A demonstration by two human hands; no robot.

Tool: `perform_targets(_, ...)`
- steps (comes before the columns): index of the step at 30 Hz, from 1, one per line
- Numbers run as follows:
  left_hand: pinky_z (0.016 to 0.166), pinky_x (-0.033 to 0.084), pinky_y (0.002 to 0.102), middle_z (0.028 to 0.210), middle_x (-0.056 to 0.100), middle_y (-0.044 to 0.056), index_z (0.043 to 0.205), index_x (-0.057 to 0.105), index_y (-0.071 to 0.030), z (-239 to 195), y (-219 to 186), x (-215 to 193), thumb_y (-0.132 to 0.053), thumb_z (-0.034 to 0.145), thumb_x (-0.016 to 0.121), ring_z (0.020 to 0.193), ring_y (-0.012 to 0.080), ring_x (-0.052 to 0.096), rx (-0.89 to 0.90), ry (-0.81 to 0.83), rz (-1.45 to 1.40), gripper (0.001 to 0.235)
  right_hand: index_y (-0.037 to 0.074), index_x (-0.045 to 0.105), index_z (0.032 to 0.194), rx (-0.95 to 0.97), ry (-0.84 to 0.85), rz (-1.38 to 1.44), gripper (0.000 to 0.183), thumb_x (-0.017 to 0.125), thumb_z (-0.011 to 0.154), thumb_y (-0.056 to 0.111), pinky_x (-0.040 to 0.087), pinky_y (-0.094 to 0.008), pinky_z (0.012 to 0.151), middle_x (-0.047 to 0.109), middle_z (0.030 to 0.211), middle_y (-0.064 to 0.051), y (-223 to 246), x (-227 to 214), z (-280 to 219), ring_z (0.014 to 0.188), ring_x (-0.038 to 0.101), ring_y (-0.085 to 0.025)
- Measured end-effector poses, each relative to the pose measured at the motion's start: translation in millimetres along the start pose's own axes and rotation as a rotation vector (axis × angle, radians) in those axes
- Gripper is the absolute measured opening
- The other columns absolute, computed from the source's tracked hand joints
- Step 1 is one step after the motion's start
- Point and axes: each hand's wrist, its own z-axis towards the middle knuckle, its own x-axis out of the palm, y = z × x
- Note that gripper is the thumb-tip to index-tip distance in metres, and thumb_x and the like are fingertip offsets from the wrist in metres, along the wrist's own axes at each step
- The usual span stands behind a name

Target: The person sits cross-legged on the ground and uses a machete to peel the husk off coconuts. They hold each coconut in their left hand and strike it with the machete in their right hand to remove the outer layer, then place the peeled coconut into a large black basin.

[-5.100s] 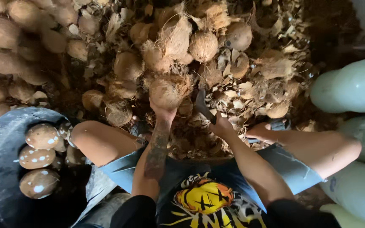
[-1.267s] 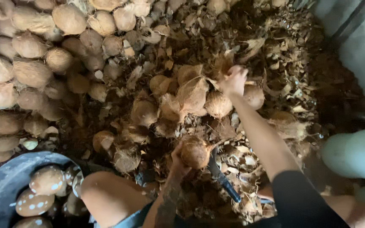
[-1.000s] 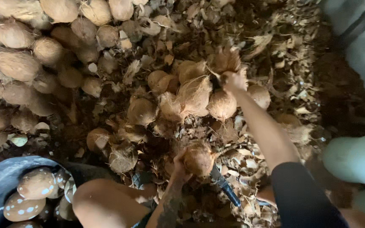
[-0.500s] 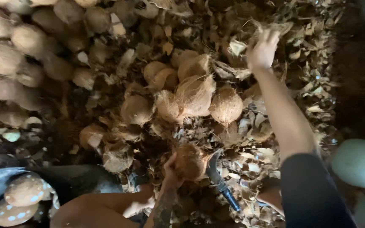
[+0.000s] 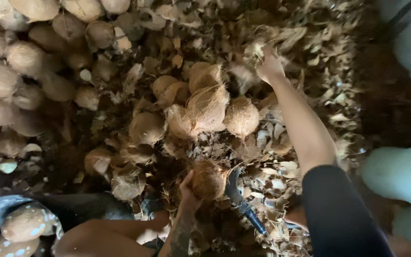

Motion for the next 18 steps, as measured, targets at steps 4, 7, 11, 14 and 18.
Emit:
perform_targets(4, 0.079, 0.058, 0.053, 0.107, 0.078, 0.015, 0.12, 0.076, -0.009, -3, 8, 11, -0.053, 0.088, 0.064, 0.093, 0.0377, 0.074, 0.033, 0.134, -0.075, 0.056, 0.007, 0.057, 0.138, -0.4, -0.539, 0.138, 0.044, 0.065, 0.096, -0.002, 0.048, -0.052, 0.108, 0.048, 0.142, -0.017, -53, 8, -45, 0.124, 0.061, -0.041)
perform_targets(7, 0.099, 0.052, 0.055, 0.124, 0.074, 0.017, 0.124, 0.075, -0.009, -16, -9, 22, -0.051, 0.089, 0.066, 0.109, 0.0401, 0.071, 0.053, 0.239, -0.167, 0.055, 0.005, 0.059, 0.135, -0.534, -0.63, 0.104, 0.041, 0.073, 0.097, 0.01, 0.042, -0.058, 0.115, 0.061, 0.127, -0.021, -115, 73, -113, 0.127, 0.06, -0.048)
perform_targets(11, 0.128, 0.033, 0.055, 0.15, 0.063, 0.021, 0.137, 0.071, -0.007, -29, -20, 41, -0.051, 0.095, 0.067, 0.139, 0.0423, 0.057, 0.049, 0.115, -0.252, 0.061, 0.008, 0.043, 0.151, -0.216, 0.123, -0.039, 0.073, 0.075, 0.093, 0.037, 0.054, -0.059, 0.1, 0.059, 0.139, -0.028, -187, 195, -244, 0.122, 0.066, -0.048)
perform_targets(14, 0.126, 0.037, 0.06, 0.147, 0.065, 0.021, 0.136, 0.071, -0.009, -11, -18, 26, -0.047, 0.104, 0.059, 0.131, 0.0412, 0.063, 0.144, 0.25, -0.308, 0.051, 0.01, 0.032, 0.164, 0.043, 0.693, -0.144, 0.099, 0.077, 0.089, 0.057, 0.062, -0.059, 0.089, 0.057, 0.148, -0.033, -213, 253, -304, 0.118, 0.071, -0.048)
perform_targets(18, 0.128, 0.032, 0.061, 0.156, 0.057, 0.017, 0.148, 0.064, -0.015, -5, -43, 10, -0.051, 0.108, 0.052, 0.139, 0.0401, 0.057, 0.154, 0.398, -0.295, 0.055, 0.004, 0.033, 0.163, 0.014, 0.584, -0.43, 0.097, 0.07, 0.09, 0.056, 0.064, -0.056, 0.086, 0.051, 0.149, -0.036, -214, 296, -325, 0.112, 0.074, -0.043)
